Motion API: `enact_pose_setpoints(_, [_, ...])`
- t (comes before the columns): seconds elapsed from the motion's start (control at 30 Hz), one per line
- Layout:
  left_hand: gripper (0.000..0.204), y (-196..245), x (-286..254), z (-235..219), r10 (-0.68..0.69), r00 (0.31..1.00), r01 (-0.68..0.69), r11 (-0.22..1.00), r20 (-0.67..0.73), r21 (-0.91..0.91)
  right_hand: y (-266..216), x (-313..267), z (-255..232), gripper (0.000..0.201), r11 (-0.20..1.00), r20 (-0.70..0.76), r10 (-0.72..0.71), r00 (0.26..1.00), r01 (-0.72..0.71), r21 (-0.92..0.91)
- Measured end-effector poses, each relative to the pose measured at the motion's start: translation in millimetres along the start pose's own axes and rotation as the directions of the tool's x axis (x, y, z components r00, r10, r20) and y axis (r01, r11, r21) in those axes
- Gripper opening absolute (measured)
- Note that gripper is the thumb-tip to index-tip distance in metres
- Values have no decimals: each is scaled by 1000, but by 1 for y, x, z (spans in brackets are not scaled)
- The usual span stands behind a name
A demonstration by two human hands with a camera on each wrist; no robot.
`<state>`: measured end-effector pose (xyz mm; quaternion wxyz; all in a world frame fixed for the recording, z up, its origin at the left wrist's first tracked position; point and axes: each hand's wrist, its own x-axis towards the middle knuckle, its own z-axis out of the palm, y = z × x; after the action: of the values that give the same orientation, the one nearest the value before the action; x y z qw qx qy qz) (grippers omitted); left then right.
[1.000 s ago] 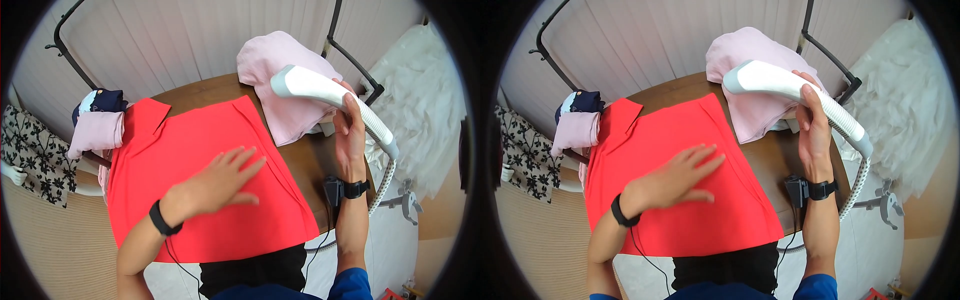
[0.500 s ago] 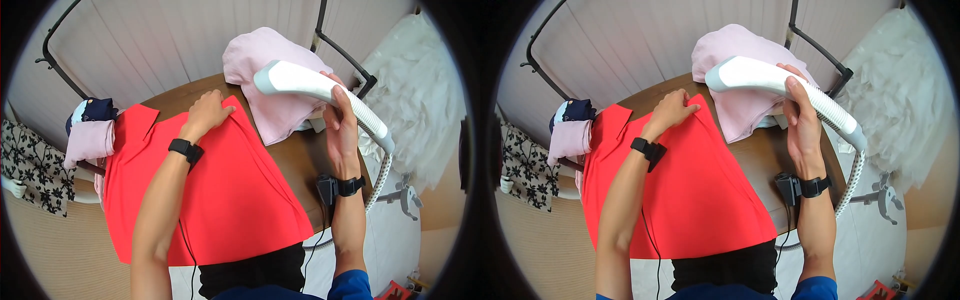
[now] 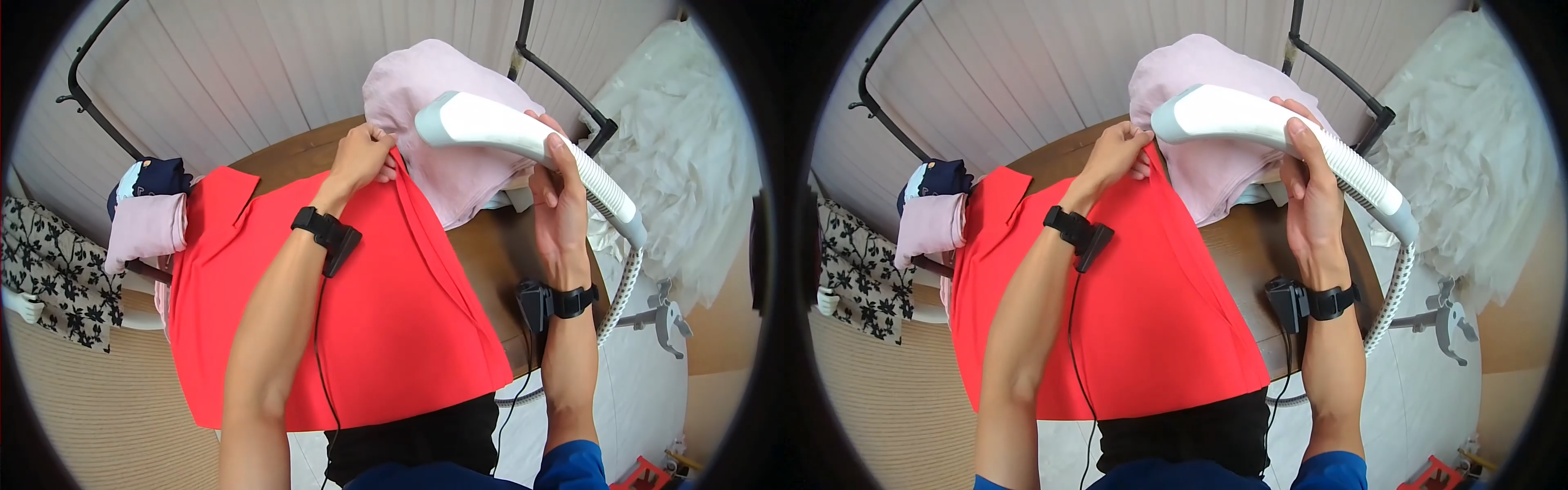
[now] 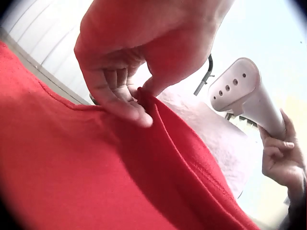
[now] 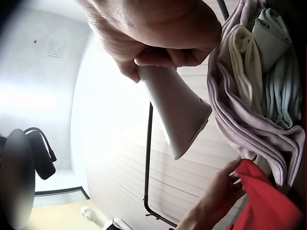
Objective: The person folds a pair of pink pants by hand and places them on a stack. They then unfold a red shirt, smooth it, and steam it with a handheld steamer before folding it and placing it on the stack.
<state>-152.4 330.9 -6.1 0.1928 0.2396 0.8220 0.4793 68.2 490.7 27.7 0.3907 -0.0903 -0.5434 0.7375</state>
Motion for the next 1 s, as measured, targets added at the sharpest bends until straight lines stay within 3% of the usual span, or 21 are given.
enact_pose_setpoints(0.03, [33,1,1,2,-56,997,64,988,61,-140,-1,0,-1,46,1000,17,3,1000,-3,-9])
enact_pose_setpoints(0.07, [33,4,-2,5,-57,996,65,988,62,-139,-1,0,-2,47,1000,34,7,999,-6,-18])
enact_pose_setpoints(0.13, [36,10,-9,10,-87,984,136,932,157,-336,-2,0,1,46,1000,11,4,1000,-4,-7])
enact_pose_setpoints(0.27, [39,9,-24,14,-19,971,121,899,237,-422,-3,-2,1,45,1000,-5,-2,1000,2,-25])
enact_pose_setpoints(0.37, [38,12,-43,11,86,949,11,953,304,-303,-3,-1,1,44,1000,-17,-3,1000,2,-31])
enact_pose_setpoints(0.4, [34,9,-50,11,176,945,-148,982,275,-120,-3,-2,1,44,1000,-24,-1,1000,1,-31])
enact_pose_setpoints(0.43, [30,7,-56,13,271,926,-299,952,262,71,-2,-2,2,44,1000,-27,-1,1000,0,-30])
enact_pose_setpoints(0.47, [30,7,-65,14,270,925,-298,952,267,71,-2,-2,1,44,1000,-28,0,1000,-1,-28])
enact_pose_setpoints(0.53, [26,8,-85,15,424,857,-506,802,294,317,-2,-1,-2,44,1000,-19,7,1000,-8,-29])
enact_pose_setpoints(0.57, [23,7,-91,16,439,831,-541,781,342,312,-1,-1,-3,45,999,-8,15,1000,-15,-30])
enact_pose_setpoints(0.6, [23,6,-96,17,435,833,-538,782,342,314,-1,-1,-3,45,999,-8,18,1000,-18,-28])
enact_pose_setpoints(0.67, [21,9,-105,20,333,736,-580,759,589,296,-2,-1,-1,45,1000,1,12,1000,-12,-21])
enact_pose_setpoints(0.7, [22,15,-109,24,335,716,-580,773,612,255,-1,-1,-2,45,1000,4,16,1000,-15,-21])
enact_pose_setpoints(0.8, [25,8,-107,43,382,700,-600,773,604,206,-1,-1,1,45,1000,-20,1,1000,-1,-6])
enact_pose_setpoints(1.0, [34,6,-110,64,379,740,-621,701,555,350,-1,0,-2,46,1000,0,8,1000,-8,4])
